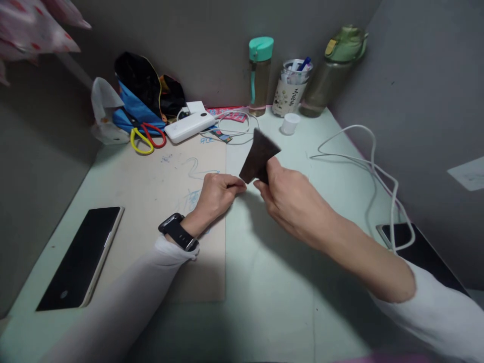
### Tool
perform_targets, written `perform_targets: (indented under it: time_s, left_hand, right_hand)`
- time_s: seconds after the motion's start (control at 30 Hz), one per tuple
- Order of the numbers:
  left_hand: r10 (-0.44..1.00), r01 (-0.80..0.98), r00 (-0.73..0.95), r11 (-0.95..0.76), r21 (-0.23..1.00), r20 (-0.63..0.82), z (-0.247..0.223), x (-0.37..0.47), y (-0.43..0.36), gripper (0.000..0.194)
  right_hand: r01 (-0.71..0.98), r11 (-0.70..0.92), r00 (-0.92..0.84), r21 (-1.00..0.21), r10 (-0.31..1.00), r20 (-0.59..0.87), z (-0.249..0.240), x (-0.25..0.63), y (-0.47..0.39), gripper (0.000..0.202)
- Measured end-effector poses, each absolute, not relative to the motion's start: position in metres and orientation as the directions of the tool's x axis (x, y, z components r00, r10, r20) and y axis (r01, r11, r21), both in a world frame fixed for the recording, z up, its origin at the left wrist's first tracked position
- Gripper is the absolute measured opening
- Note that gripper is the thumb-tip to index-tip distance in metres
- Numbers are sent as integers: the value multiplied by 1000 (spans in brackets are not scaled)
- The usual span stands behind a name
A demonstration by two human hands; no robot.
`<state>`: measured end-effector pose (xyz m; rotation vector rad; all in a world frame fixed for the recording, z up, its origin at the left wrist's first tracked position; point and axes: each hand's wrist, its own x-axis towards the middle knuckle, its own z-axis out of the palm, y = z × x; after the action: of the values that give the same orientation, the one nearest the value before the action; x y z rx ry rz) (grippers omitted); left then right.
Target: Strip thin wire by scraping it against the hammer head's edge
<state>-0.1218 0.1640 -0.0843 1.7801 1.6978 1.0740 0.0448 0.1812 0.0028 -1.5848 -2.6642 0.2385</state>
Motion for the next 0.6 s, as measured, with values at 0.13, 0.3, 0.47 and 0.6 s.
perform_targets:
  time_s: [0.13, 0.3, 0.47, 0.6]
  left_hand:
    - [976, 621, -51, -136, 772, 213, -83, -122, 164, 20]
    - [979, 633, -53, -120, 765, 197, -81, -121, 163, 20]
    - [976, 658, -60, -120, 743, 211, -80, -121, 162, 20]
    - [967, 675, -40, -158, 720, 250, -81, -121, 163, 19]
  right_hand:
    - [864, 484, -499, -142, 861, -99, -7, 46, 184, 13]
    - [874, 462, -478, -150, 874, -90, -3, 47, 182, 14]
    - [862, 469, -486, -191, 872, -52, 0, 48, 181, 13]
    - [856, 470, -491, -214, 870, -52, -2, 50, 181, 13]
